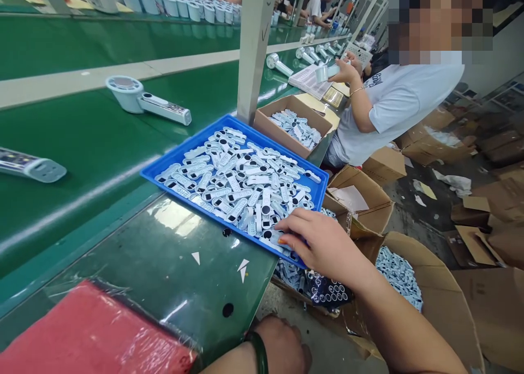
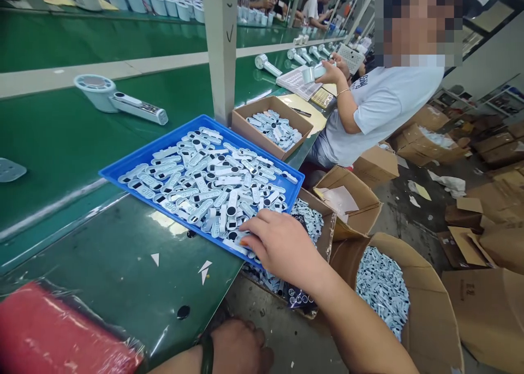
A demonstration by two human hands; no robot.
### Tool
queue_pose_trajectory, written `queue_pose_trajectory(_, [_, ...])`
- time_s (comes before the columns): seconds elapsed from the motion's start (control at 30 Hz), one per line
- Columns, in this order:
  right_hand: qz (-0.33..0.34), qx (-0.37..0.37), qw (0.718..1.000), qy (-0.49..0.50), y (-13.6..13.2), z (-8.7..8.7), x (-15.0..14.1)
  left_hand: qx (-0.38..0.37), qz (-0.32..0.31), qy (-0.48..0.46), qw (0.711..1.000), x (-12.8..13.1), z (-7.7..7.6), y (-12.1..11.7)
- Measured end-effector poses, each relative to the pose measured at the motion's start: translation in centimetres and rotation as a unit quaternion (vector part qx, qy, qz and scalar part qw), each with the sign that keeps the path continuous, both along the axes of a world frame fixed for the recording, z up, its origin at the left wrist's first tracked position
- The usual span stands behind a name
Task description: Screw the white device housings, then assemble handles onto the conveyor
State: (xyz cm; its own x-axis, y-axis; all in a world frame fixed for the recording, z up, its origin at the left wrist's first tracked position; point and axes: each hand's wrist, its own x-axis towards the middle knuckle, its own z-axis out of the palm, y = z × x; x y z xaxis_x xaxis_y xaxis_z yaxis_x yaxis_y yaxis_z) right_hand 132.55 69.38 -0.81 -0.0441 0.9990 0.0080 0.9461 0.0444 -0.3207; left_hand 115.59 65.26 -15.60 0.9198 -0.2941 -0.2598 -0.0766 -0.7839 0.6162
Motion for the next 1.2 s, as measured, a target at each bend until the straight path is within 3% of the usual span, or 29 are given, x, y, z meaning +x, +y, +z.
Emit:
queue_pose_trajectory(0.17, [0.018,0.079,0.996,-0.041,1.5,-1.3,0.2,0.037,-0.026,0.052,0.998,-0.1,4.3,1.5])
queue_pose_trajectory(0.33, [0.04,0.088,0.992,-0.079,3.3,-1.7,0.0,0.024,-0.022,0.09,0.995,0.3,5.2,1.7])
queue_pose_trajectory(0.5, [-0.038,0.11,0.987,0.114,3.4,-0.6,-0.2,0.032,-0.05,0.114,0.992,0.7,6.0,2.0])
queue_pose_trajectory(0.7, [-0.106,0.019,0.917,0.385,2.6,-1.0,-0.1,0.037,-0.104,0.193,0.975,1.6,8.2,3.0])
queue_pose_trajectory(0.8, [-0.112,-0.012,0.878,0.465,2.5,-1.2,0.0,0.027,-0.096,0.169,0.981,1.6,8.4,3.3])
queue_pose_trajectory(0.93, [-0.135,-0.042,0.839,0.526,2.6,-0.9,0.2,0.014,-0.081,0.157,0.984,1.3,7.5,3.1])
queue_pose_trajectory(1.07, [-0.144,-0.054,0.825,0.544,2.9,-0.7,0.4,0.01,-0.052,0.133,0.99,1.1,7.1,2.9])
queue_pose_trajectory(1.2, [-0.153,-0.052,0.833,0.529,2.9,-1.0,0.4,0.009,-0.071,0.157,0.985,1.0,7.3,2.9])
